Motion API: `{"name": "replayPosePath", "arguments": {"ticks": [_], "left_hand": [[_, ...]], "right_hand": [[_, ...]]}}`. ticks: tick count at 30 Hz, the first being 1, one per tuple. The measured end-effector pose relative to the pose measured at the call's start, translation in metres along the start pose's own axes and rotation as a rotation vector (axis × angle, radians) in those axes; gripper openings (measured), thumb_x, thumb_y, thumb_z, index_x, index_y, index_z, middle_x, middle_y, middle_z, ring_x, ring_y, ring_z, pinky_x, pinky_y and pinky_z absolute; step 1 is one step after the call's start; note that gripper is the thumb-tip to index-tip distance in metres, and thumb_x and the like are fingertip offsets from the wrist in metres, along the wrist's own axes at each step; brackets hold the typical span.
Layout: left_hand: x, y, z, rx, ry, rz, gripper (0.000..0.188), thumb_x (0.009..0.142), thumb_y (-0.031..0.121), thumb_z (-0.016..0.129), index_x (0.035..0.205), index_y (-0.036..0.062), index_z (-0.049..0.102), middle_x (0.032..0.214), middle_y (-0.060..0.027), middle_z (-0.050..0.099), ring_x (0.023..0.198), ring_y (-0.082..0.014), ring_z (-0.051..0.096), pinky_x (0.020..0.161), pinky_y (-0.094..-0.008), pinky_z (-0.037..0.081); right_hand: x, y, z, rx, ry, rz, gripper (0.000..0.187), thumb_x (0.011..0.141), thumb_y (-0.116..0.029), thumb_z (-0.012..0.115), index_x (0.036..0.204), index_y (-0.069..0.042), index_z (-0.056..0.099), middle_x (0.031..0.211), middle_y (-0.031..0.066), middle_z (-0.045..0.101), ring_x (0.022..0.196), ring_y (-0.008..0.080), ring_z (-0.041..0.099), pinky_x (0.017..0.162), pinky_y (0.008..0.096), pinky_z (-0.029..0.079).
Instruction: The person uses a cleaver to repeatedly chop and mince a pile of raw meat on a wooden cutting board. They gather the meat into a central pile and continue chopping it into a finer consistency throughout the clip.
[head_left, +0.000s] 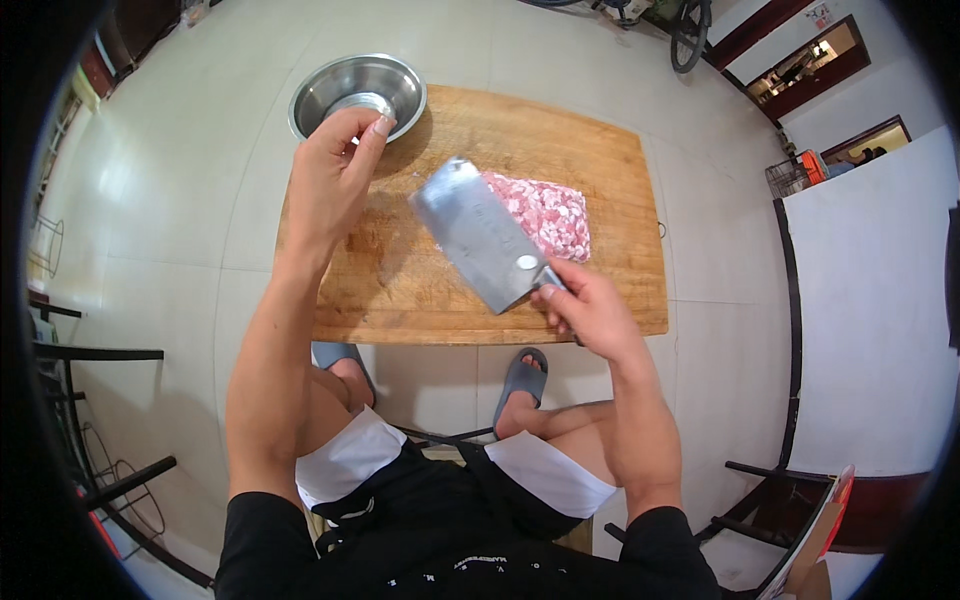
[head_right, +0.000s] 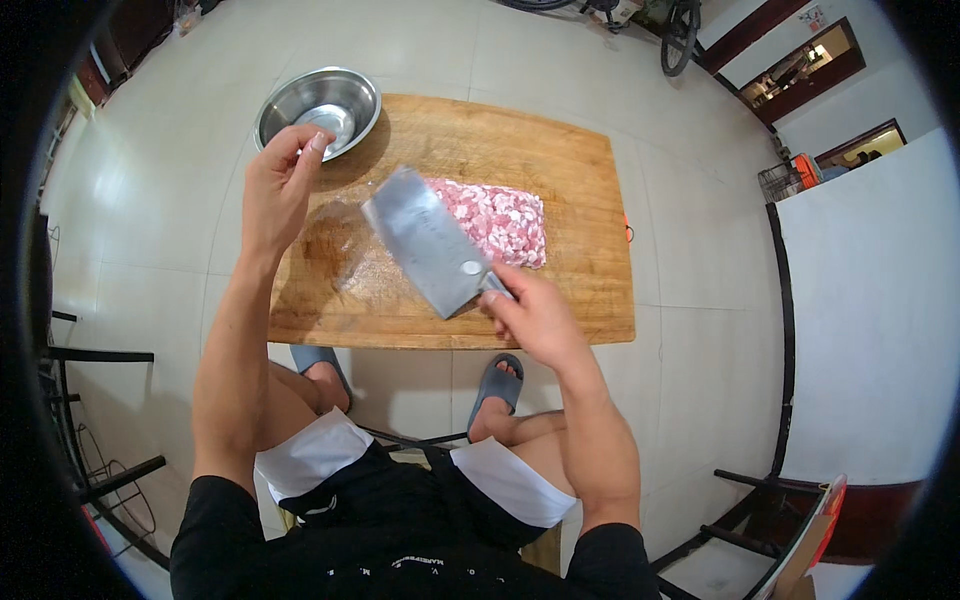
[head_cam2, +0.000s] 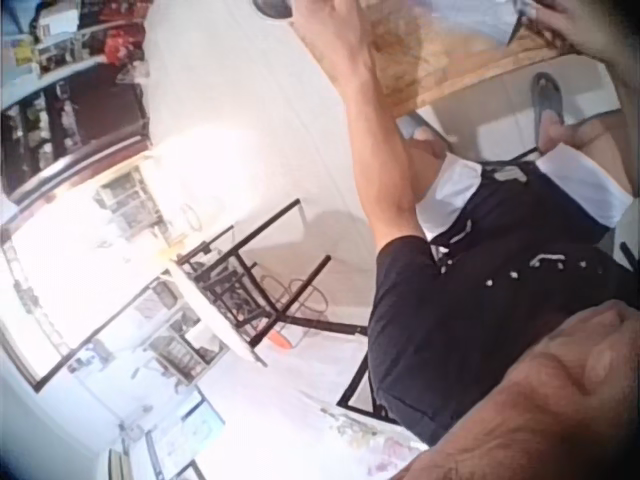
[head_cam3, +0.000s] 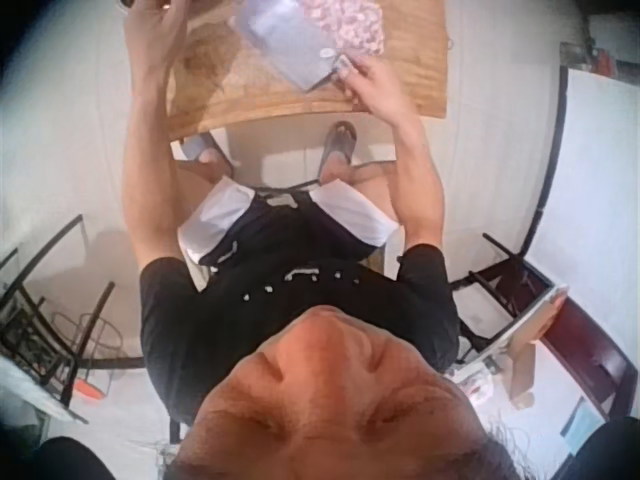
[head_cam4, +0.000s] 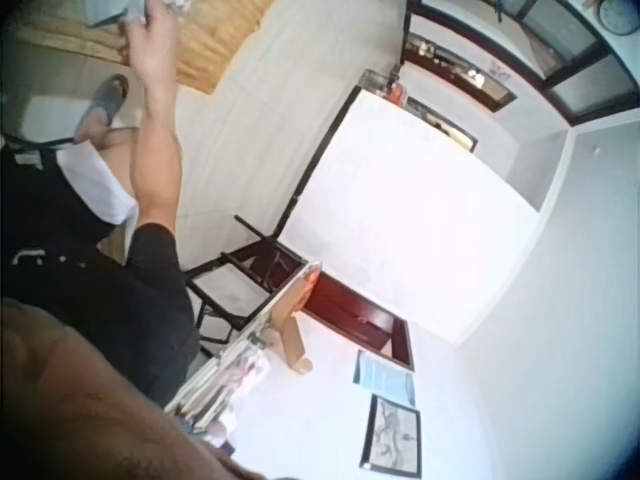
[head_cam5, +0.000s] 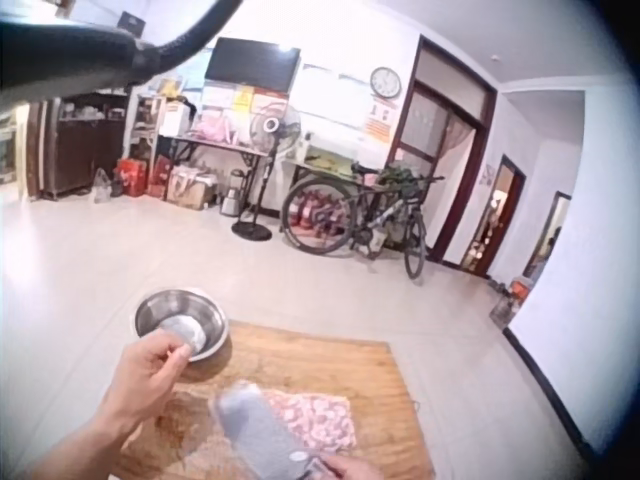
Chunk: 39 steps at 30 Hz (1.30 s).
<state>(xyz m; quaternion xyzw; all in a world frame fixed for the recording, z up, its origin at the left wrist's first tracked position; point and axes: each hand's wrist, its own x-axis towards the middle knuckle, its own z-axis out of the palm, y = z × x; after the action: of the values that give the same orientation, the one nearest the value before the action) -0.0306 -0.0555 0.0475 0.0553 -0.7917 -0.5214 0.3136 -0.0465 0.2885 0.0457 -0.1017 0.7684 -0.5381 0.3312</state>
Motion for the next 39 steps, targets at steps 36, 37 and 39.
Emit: {"name": "replayPosePath", "arguments": {"ticks": [36,37,39], "left_hand": [[-0.043,0.007,0.073,0.361,-0.577,0.431,0.028,0.091,0.011,0.077,0.119,0.0048,0.076,0.136,-0.0151,0.069,0.125,-0.0366,0.065,0.106,-0.0468,0.054],[-0.043,0.006,0.072,0.363,-0.58,0.43,0.029,0.091,0.011,0.077,0.119,0.0048,0.075,0.137,-0.0151,0.069,0.125,-0.0366,0.065,0.106,-0.0466,0.054],[-0.043,0.006,0.072,0.361,-0.588,0.424,0.029,0.091,0.011,0.077,0.12,0.005,0.075,0.138,-0.015,0.068,0.126,-0.0364,0.065,0.107,-0.0461,0.054]], "right_hand": [[-0.032,0.007,-0.036,0.361,0.43,-0.026,0.037,0.111,-0.018,0.059,0.144,-0.002,0.061,0.08,-0.0001,0.058,0.052,0.0054,0.051,0.043,0.0249,0.042],[-0.035,0.005,-0.034,0.365,0.451,-0.043,0.037,0.111,-0.019,0.059,0.144,-0.002,0.061,0.08,-0.0004,0.057,0.052,0.0054,0.051,0.043,0.0249,0.042],[-0.041,0.002,-0.033,0.394,0.464,-0.105,0.036,0.112,-0.021,0.059,0.143,-0.003,0.062,0.08,-0.0005,0.057,0.052,0.0054,0.051,0.044,0.0249,0.042]]}}
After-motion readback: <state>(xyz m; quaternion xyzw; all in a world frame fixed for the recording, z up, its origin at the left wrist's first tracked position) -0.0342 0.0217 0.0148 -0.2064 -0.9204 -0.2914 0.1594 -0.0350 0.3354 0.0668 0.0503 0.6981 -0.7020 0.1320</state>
